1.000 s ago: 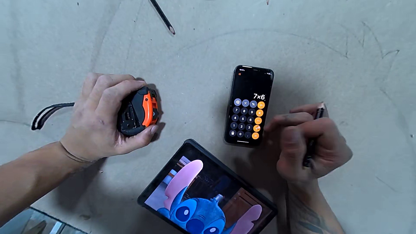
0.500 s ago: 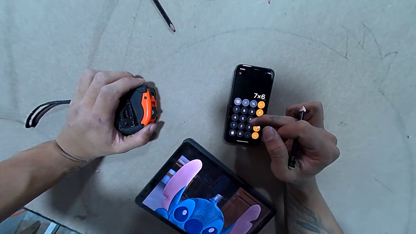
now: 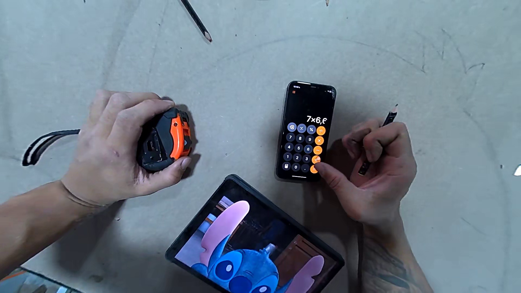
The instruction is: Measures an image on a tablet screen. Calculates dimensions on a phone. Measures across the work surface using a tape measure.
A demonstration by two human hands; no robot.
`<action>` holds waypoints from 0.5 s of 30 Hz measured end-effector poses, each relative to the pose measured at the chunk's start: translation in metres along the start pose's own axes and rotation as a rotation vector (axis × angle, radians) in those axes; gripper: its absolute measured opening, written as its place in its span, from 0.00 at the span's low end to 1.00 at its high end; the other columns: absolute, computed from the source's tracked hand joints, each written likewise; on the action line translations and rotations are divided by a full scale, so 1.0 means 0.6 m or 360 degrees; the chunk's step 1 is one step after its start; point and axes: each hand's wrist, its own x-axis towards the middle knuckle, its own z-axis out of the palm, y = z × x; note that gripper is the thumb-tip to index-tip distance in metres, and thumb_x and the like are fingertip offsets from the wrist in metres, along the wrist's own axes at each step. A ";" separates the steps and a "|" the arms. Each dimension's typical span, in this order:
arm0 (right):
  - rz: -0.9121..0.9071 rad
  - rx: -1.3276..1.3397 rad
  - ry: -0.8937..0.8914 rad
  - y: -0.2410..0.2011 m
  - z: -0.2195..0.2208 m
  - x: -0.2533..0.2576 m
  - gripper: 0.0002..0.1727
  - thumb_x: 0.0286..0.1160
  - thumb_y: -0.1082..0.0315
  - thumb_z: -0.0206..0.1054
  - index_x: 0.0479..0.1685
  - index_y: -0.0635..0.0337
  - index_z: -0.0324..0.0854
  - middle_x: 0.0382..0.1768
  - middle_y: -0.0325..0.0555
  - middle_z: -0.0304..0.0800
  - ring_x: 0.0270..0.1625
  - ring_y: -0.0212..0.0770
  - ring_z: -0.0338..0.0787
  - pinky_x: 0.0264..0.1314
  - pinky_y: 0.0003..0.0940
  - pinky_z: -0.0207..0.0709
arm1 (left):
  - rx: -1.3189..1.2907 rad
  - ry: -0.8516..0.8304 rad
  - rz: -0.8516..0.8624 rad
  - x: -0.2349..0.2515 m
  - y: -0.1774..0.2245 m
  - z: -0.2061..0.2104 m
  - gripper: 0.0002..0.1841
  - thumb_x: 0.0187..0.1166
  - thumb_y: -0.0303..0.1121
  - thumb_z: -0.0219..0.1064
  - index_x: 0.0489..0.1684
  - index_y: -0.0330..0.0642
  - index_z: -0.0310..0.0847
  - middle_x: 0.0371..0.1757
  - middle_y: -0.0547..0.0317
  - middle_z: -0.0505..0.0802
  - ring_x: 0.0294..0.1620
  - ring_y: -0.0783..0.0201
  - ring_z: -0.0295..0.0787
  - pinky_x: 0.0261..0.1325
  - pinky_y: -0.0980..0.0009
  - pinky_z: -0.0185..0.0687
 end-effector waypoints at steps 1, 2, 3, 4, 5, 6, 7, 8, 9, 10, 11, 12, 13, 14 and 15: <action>-0.0001 -0.0057 -0.0054 0.001 -0.001 0.001 0.25 0.57 0.66 0.83 0.42 0.48 0.66 0.43 0.34 0.74 0.48 0.30 0.78 0.47 0.24 0.75 | 0.0004 0.0001 -0.0002 0.000 0.000 0.000 0.46 0.68 0.66 0.64 0.80 0.38 0.69 0.70 0.33 0.83 0.66 0.37 0.78 0.66 0.45 0.72; 0.0003 -0.0080 -0.0092 0.001 -0.002 0.002 0.25 0.57 0.65 0.82 0.42 0.49 0.66 0.44 0.36 0.74 0.49 0.32 0.78 0.49 0.27 0.74 | 0.0007 0.0000 -0.0003 0.000 0.000 -0.001 0.46 0.68 0.66 0.64 0.80 0.38 0.69 0.70 0.33 0.83 0.65 0.37 0.78 0.66 0.45 0.71; 0.0009 -0.0036 -0.0102 0.000 -0.004 0.003 0.24 0.57 0.65 0.82 0.43 0.49 0.67 0.45 0.36 0.75 0.50 0.33 0.78 0.51 0.29 0.74 | 0.0009 -0.0002 -0.0003 0.000 0.000 -0.001 0.46 0.68 0.66 0.64 0.79 0.38 0.69 0.69 0.33 0.83 0.65 0.37 0.78 0.67 0.45 0.71; 0.0023 0.0072 -0.0080 0.000 -0.008 0.004 0.24 0.60 0.64 0.83 0.45 0.47 0.67 0.46 0.34 0.75 0.51 0.31 0.79 0.52 0.26 0.77 | 0.0010 -0.0001 -0.0006 0.001 0.001 -0.001 0.46 0.67 0.66 0.64 0.80 0.38 0.69 0.70 0.33 0.83 0.66 0.37 0.78 0.67 0.45 0.72; 0.0049 0.0245 -0.0012 0.001 -0.013 0.004 0.24 0.62 0.63 0.83 0.46 0.46 0.69 0.46 0.32 0.76 0.52 0.31 0.81 0.53 0.26 0.79 | 0.0011 0.0004 -0.0007 0.002 0.002 -0.001 0.46 0.67 0.66 0.64 0.79 0.38 0.70 0.70 0.34 0.83 0.66 0.37 0.79 0.67 0.46 0.72; 0.0074 0.0438 0.0086 0.003 -0.017 0.004 0.23 0.64 0.64 0.82 0.48 0.46 0.70 0.46 0.33 0.78 0.51 0.32 0.82 0.53 0.28 0.80 | 0.0012 0.0007 -0.0008 0.003 0.004 -0.001 0.46 0.68 0.65 0.64 0.79 0.37 0.69 0.70 0.34 0.83 0.66 0.38 0.79 0.67 0.46 0.72; 0.0100 0.0614 0.0199 0.006 -0.020 0.004 0.22 0.65 0.67 0.79 0.51 0.48 0.71 0.46 0.35 0.79 0.49 0.34 0.82 0.52 0.31 0.80 | 0.0015 0.0010 -0.0011 0.004 0.007 -0.001 0.46 0.68 0.65 0.64 0.79 0.37 0.69 0.71 0.34 0.83 0.67 0.38 0.79 0.68 0.46 0.73; 0.0120 0.0732 0.0307 0.010 -0.022 0.004 0.21 0.66 0.71 0.75 0.54 0.51 0.71 0.46 0.38 0.80 0.47 0.37 0.83 0.51 0.34 0.81 | 0.0017 0.0009 -0.0012 0.005 0.008 -0.002 0.46 0.68 0.65 0.64 0.79 0.36 0.69 0.71 0.34 0.82 0.68 0.38 0.78 0.69 0.45 0.72; 0.0146 0.0806 0.0399 0.014 -0.024 0.004 0.20 0.69 0.75 0.71 0.57 0.52 0.71 0.45 0.40 0.80 0.47 0.39 0.84 0.52 0.37 0.83 | 0.0023 0.0005 -0.0013 0.004 0.008 -0.002 0.46 0.68 0.65 0.64 0.80 0.36 0.68 0.72 0.34 0.82 0.69 0.37 0.78 0.70 0.46 0.72; 0.0177 0.0829 0.0484 0.015 -0.023 0.005 0.17 0.74 0.77 0.66 0.59 0.53 0.71 0.45 0.41 0.81 0.46 0.40 0.86 0.53 0.38 0.85 | 0.0028 -0.0001 -0.0017 0.004 0.008 -0.002 0.46 0.68 0.65 0.65 0.80 0.36 0.68 0.72 0.35 0.82 0.69 0.38 0.78 0.70 0.46 0.72; 0.0192 0.0792 0.0570 0.015 -0.021 0.005 0.12 0.81 0.75 0.61 0.59 0.55 0.72 0.42 0.42 0.82 0.44 0.40 0.87 0.51 0.38 0.86 | 0.0032 0.0000 -0.0023 0.002 0.007 -0.002 0.46 0.67 0.65 0.65 0.79 0.36 0.69 0.71 0.36 0.82 0.69 0.39 0.78 0.70 0.47 0.73; 0.0200 0.0696 0.0628 0.013 -0.017 0.005 0.07 0.87 0.72 0.58 0.58 0.56 0.73 0.40 0.41 0.83 0.41 0.39 0.88 0.48 0.35 0.86 | 0.0037 0.0001 -0.0025 0.002 0.006 -0.002 0.46 0.67 0.65 0.65 0.79 0.36 0.70 0.71 0.36 0.83 0.68 0.39 0.79 0.69 0.47 0.73; 0.0199 0.0576 0.0655 0.011 -0.014 0.006 0.07 0.92 0.68 0.54 0.57 0.56 0.74 0.39 0.41 0.84 0.39 0.39 0.88 0.46 0.34 0.87 | 0.0033 0.0004 -0.0025 0.002 0.005 -0.001 0.46 0.67 0.65 0.65 0.79 0.35 0.71 0.70 0.36 0.83 0.67 0.40 0.79 0.68 0.47 0.74; 0.0195 0.0463 0.0658 0.008 -0.011 0.006 0.10 0.95 0.64 0.50 0.58 0.57 0.74 0.38 0.40 0.85 0.38 0.38 0.90 0.44 0.33 0.88 | 0.0025 0.0004 -0.0022 0.002 0.005 -0.001 0.46 0.67 0.65 0.65 0.79 0.36 0.70 0.69 0.36 0.83 0.67 0.40 0.79 0.68 0.46 0.74; 0.0196 0.0396 0.0648 0.004 -0.009 0.006 0.15 0.96 0.62 0.46 0.60 0.58 0.75 0.37 0.39 0.87 0.37 0.37 0.91 0.42 0.32 0.89 | 0.0019 0.0001 -0.0021 0.002 0.005 -0.002 0.46 0.67 0.65 0.65 0.79 0.36 0.70 0.70 0.36 0.83 0.68 0.39 0.79 0.68 0.46 0.74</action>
